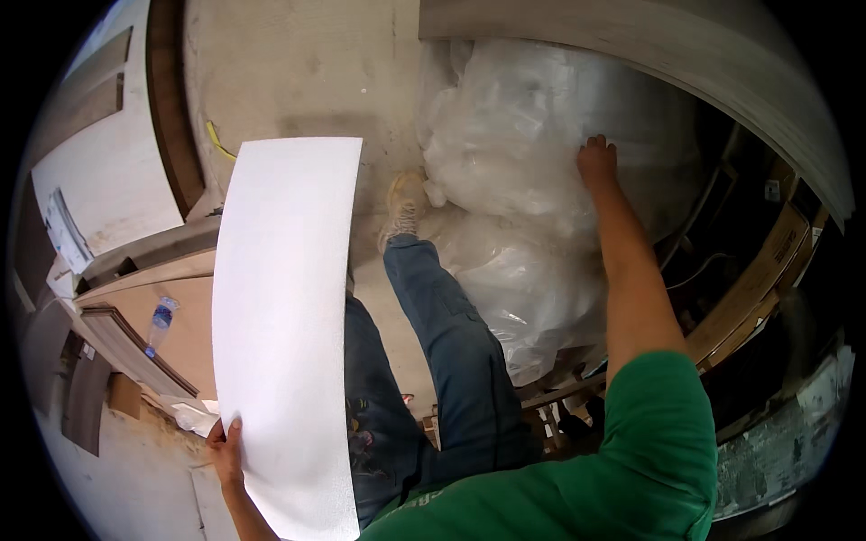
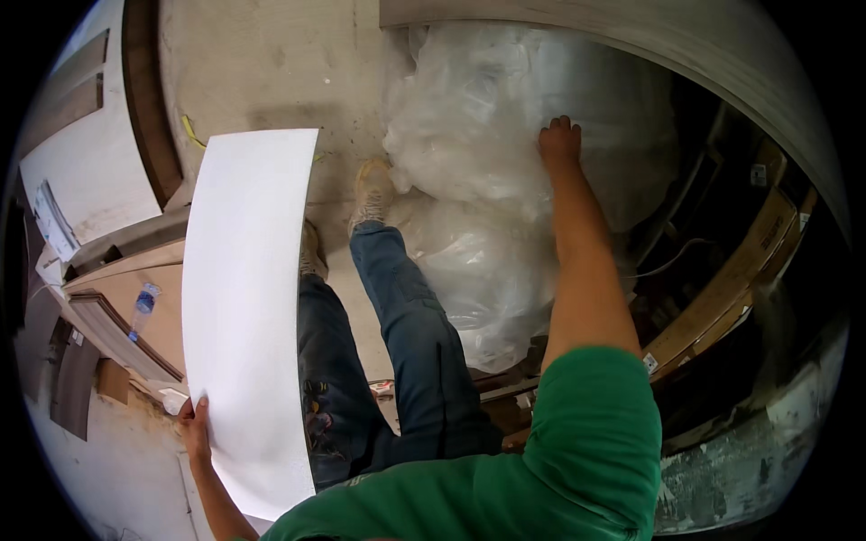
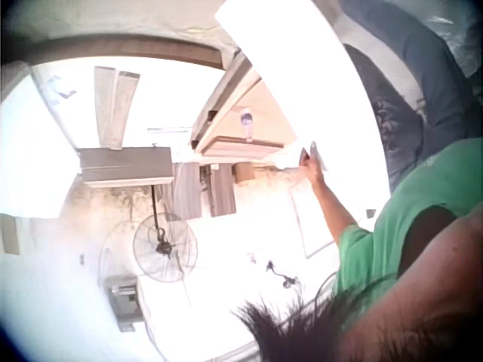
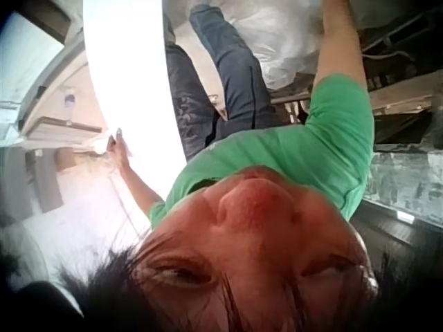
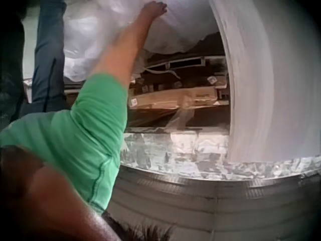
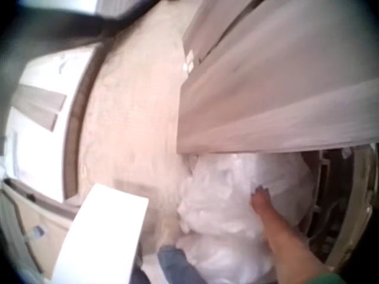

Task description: The person packs wood-textured panels into a large white foam-lined box. They place white foam spacers between panels, add protective sheets, and arrange the furniture components one by one into the shipping container.

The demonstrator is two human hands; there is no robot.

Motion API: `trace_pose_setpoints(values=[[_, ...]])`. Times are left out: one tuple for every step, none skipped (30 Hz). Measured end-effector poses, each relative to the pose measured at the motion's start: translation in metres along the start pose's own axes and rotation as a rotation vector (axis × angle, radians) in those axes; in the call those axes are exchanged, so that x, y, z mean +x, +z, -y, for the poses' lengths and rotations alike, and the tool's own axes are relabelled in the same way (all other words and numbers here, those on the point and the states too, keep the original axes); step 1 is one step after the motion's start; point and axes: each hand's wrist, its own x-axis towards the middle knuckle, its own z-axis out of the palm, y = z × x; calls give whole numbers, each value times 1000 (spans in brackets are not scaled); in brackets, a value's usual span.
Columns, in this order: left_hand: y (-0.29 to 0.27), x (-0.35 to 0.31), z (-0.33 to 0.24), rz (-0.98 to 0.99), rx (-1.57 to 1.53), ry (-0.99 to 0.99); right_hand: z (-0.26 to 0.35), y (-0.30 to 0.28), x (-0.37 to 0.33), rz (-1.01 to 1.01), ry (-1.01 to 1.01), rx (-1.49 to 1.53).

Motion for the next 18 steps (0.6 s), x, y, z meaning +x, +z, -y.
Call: trace_pose_setpoints(values=[[-3,-1,-5,8,-1,5,-5,-5,-5,-25,-8,-50],[-4,-4,-10,13,-4,10,-14,-6,-11,-71,51,-34],[-6,-7,-15,10,-10,17,-23,-5,-10,-124,108,-12],[-7,-11,-15,-18,-14,12,-32,-5,-9,-179,166,10],[-11,-14,-16,-26,-23,40,-40,-21,-15,-123,189,-54],[-17,-18,-16,-41,-30,68,-44,-36,-22,-70,209,-113],[-22,-23,-17,-57,-37,95,-44,-44,-25,-82,202,-184],[-23,-27,-19,-74,-69,110,-47,-49,-28,-90,199,-260],[-27,-28,-16,-80,-113,117,-50,-56,-31,-96,200,-339],[-31,-29,-15,-74,-141,134,-46,-60,-28,-150,222,-248],[-34,-30,-15,-66,-166,150,-37,-65,-21,-215,149,-204],[-38,-29,-14,-64,-149,151,-25,-75,-15,-278,76,-158],[-42,-28,-13,-61,-131,148,-15,-85,-7,-341,0,-115],[-42,-28,-16,-69,-161,163,-5,-104,-1,-310,-108,-58],[-46,-25,-12,-46,-154,184,2,-124,-2,-272,-215,-6],[-46,-24,-11,-46,-194,205,12,-139,-3,-229,-324,43],[-41,-24,-16,-37,-242,223,19,-149,-4,-234,-355,-18],[-41,-23,-16,-33,-226,220,25,-157,-5,-237,-384,-80]])
